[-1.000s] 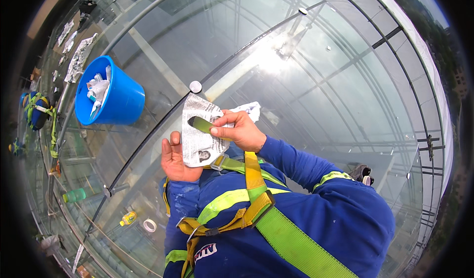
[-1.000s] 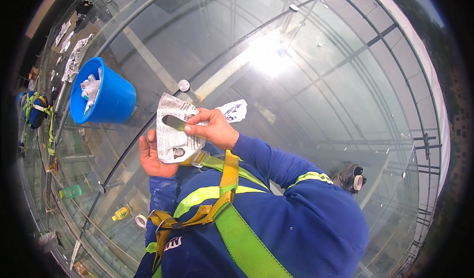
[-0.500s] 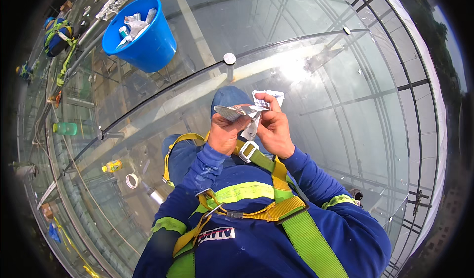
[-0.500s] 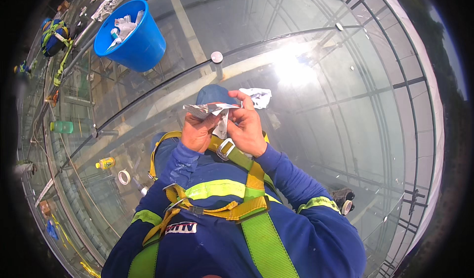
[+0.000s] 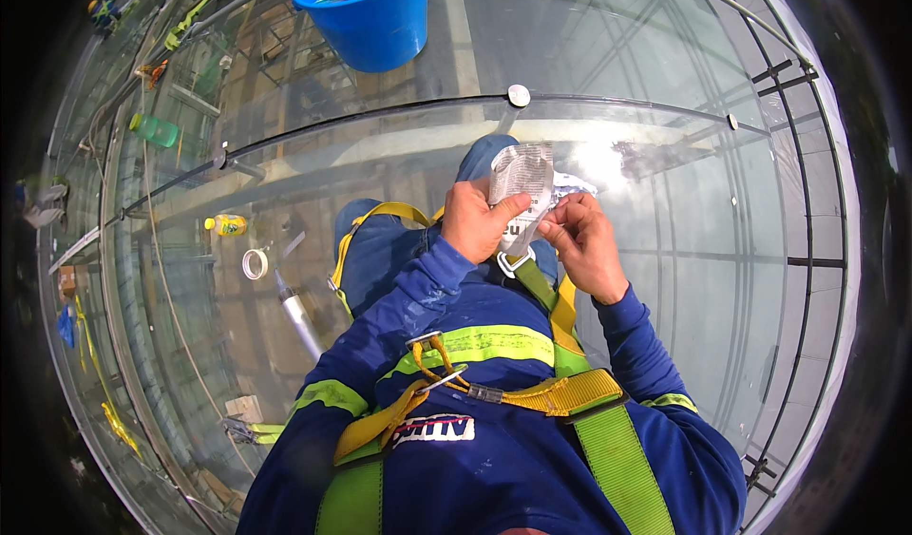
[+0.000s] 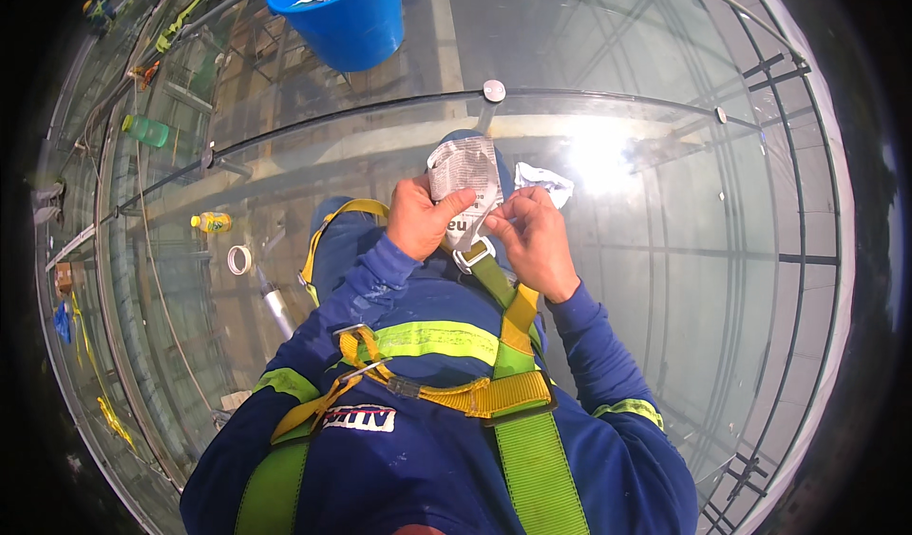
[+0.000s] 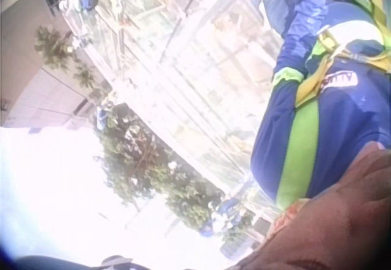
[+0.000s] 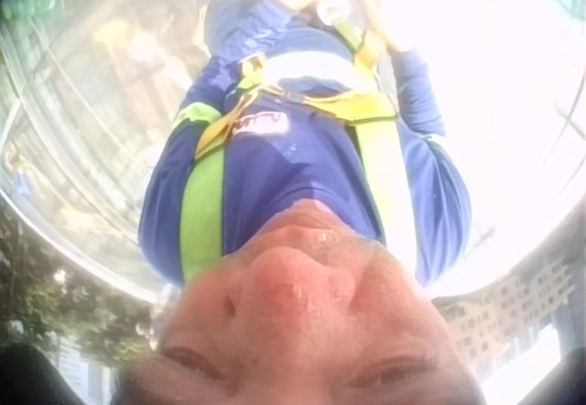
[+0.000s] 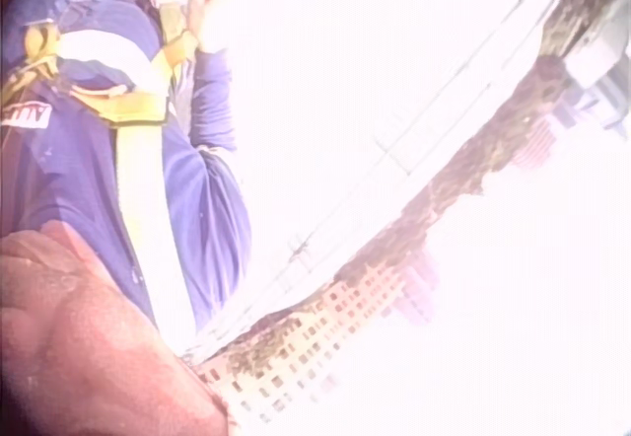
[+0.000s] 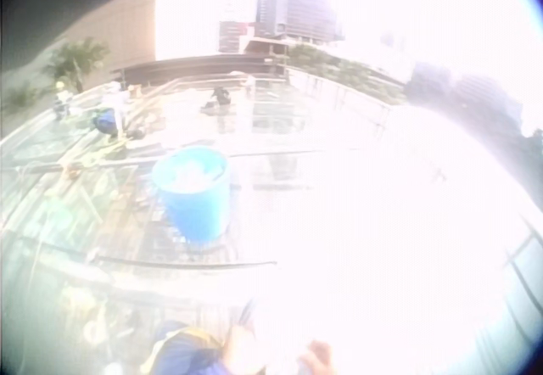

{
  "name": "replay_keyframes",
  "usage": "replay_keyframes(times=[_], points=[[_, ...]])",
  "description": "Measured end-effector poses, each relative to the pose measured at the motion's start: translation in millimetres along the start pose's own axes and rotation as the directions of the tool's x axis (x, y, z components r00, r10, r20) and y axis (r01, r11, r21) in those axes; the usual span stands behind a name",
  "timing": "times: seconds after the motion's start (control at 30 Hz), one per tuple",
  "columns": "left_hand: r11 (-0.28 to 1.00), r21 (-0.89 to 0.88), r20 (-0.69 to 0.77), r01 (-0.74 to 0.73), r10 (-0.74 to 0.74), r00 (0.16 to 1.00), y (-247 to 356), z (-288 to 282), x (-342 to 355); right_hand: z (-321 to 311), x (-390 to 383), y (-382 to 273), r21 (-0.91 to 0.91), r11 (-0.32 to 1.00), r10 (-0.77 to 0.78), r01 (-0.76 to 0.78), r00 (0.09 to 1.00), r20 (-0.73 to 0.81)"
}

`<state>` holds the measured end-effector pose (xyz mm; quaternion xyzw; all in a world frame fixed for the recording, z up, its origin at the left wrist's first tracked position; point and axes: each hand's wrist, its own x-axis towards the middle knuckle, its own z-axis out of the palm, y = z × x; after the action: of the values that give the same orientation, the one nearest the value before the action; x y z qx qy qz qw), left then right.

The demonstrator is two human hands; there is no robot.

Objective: The person cleans a joint on a glass roof structure using a cloth and then applies a sealant using a small tool, periodically wiping the tool and throwing away used wipes in a blue bucket.

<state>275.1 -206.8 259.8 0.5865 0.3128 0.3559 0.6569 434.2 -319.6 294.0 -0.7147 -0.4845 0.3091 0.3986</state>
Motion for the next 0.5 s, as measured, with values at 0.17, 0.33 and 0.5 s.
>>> replay_keyframes(times=[0.17,0.33,0.5], points=[[0.994,0.105,-0.065,-0.014,0.021,0.998,4.6,-14.0,-0.2,-6.1,6.5,-5.9,-0.032,0.995,-0.088,0.090,0.993,0.078],[0.999,-0.023,-0.166,-0.041,0.037,0.985,-4.6,-29.1,5.1,-3.7,17.0,-26.3,0.007,0.999,-0.040,0.039,0.994,0.102],[0.986,-0.159,-0.389,0.044,-0.103,0.915,-21.4,-148.4,16.3,-16.5,37.5,-33.1,0.240,0.970,0.036,-0.047,0.998,0.049]])
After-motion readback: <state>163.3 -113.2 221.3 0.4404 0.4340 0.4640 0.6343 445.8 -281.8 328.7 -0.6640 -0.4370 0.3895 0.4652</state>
